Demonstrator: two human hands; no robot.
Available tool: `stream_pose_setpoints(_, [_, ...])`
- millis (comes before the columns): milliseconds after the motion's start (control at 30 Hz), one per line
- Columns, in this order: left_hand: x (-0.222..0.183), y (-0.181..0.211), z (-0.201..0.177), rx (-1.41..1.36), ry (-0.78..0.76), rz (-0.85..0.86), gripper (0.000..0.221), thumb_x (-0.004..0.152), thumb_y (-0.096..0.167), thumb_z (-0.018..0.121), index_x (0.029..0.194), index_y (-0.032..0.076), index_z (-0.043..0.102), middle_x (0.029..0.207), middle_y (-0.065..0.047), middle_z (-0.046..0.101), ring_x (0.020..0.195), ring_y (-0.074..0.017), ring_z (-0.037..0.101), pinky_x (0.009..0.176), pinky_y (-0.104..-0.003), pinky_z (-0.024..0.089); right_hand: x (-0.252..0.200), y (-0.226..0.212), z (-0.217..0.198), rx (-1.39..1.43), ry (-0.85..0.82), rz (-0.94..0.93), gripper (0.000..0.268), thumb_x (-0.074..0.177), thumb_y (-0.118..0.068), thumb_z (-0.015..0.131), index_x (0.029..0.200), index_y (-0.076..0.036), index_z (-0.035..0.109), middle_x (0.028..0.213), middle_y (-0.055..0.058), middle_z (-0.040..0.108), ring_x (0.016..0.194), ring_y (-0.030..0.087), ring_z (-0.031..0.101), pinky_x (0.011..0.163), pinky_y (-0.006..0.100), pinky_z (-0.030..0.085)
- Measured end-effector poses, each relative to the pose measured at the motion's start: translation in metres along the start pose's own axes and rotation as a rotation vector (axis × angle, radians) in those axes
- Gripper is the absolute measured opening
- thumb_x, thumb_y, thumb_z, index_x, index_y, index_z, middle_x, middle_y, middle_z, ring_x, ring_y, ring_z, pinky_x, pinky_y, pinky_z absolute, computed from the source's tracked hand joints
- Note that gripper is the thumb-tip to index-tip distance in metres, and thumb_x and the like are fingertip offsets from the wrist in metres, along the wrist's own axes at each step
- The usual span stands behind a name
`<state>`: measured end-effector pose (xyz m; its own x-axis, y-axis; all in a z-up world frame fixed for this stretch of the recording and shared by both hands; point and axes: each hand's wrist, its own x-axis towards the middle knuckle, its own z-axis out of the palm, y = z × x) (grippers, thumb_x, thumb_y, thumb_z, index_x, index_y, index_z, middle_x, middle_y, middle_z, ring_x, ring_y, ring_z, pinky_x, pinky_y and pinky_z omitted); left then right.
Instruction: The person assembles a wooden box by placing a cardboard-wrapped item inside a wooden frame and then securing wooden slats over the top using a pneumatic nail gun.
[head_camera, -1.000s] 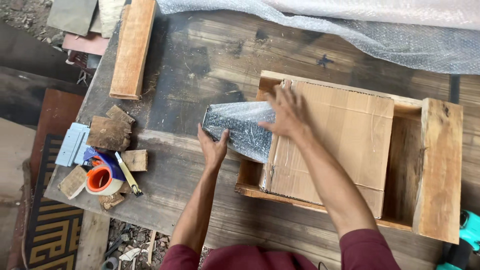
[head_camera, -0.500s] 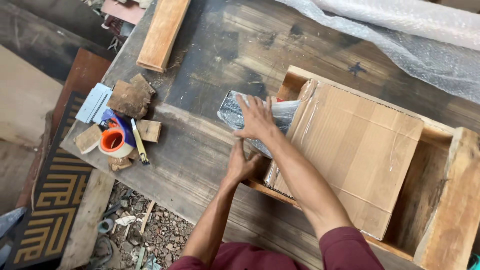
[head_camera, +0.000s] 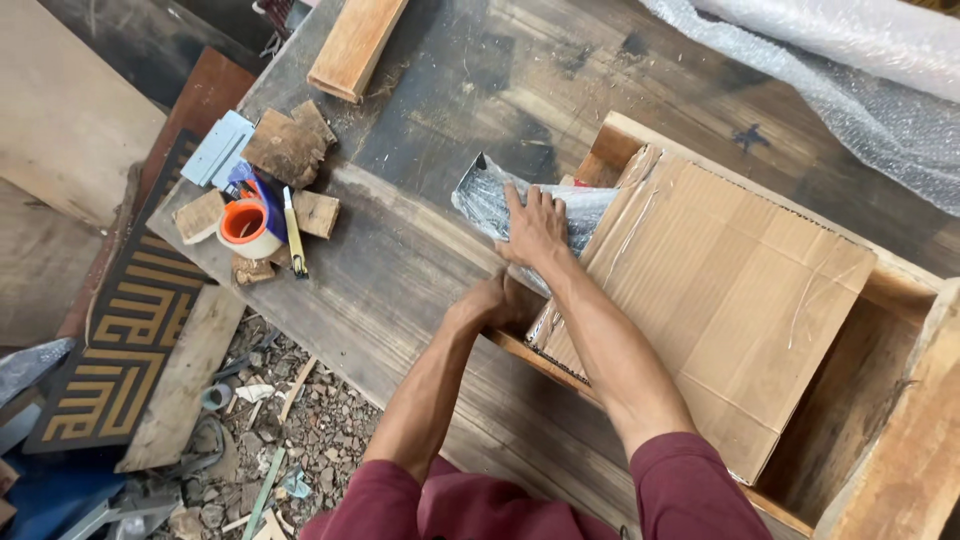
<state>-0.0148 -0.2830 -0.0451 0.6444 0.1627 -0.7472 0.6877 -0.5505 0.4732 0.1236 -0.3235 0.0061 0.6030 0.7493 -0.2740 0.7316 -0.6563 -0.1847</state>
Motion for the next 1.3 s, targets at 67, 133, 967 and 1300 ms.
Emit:
stream_pose_setpoints(67, [0.008,-0.009,0.003,0.057,0.161,0.024,0.074,0.080,0.046,0.071,0.142,0.014,0.046,0.120,-0.027,0.068,0.114,-0.0431,0.067,0.092,-0.056,0.058,-0.006,0.005,0.003,-0.024,0.020,-0.032,0.092,0.082,-0.052,0.077,0.155,-0.012,0.035,0.132,0.022,0.053,0.128,0.039,0.054,0.109,0.055,0.033])
stream_pose_setpoints(133, [0.010,-0.009,-0.014,0.124,0.316,0.058,0.048,0.082,0.041,0.073,0.120,0.012,0.069,0.110,-0.022,0.073,0.104,-0.0399,0.072,0.084,-0.055,0.061,-0.017,0.011,-0.001,-0.044,0.044,-0.050,0.091,0.086,-0.053,0.073,0.157,-0.011,0.034,0.141,0.023,0.051,0.134,0.039,0.051,0.114,0.056,0.029])
stream_pose_setpoints(967, [0.175,0.198,-0.130,0.728,0.420,0.778,0.072,0.083,0.035,0.069,0.148,0.014,0.046,0.138,-0.019,0.056,0.135,-0.0378,0.050,0.108,-0.055,0.048,-0.219,0.008,-0.030,-0.011,-0.142,0.173,0.126,0.048,-0.044,0.099,0.156,-0.027,0.038,0.169,0.020,0.016,0.152,0.056,0.014,0.110,0.084,0.023])
stream_pose_setpoints(1300, [0.131,0.146,-0.129,0.697,0.483,0.667,0.061,0.087,0.048,0.059,0.140,0.018,0.053,0.132,-0.014,0.058,0.128,-0.0335,0.055,0.092,-0.054,0.059,-0.246,0.002,-0.014,-0.018,-0.163,0.105,0.135,0.038,-0.037,0.104,0.156,-0.027,0.039,0.169,0.015,0.019,0.152,0.048,0.017,0.115,0.079,0.023])
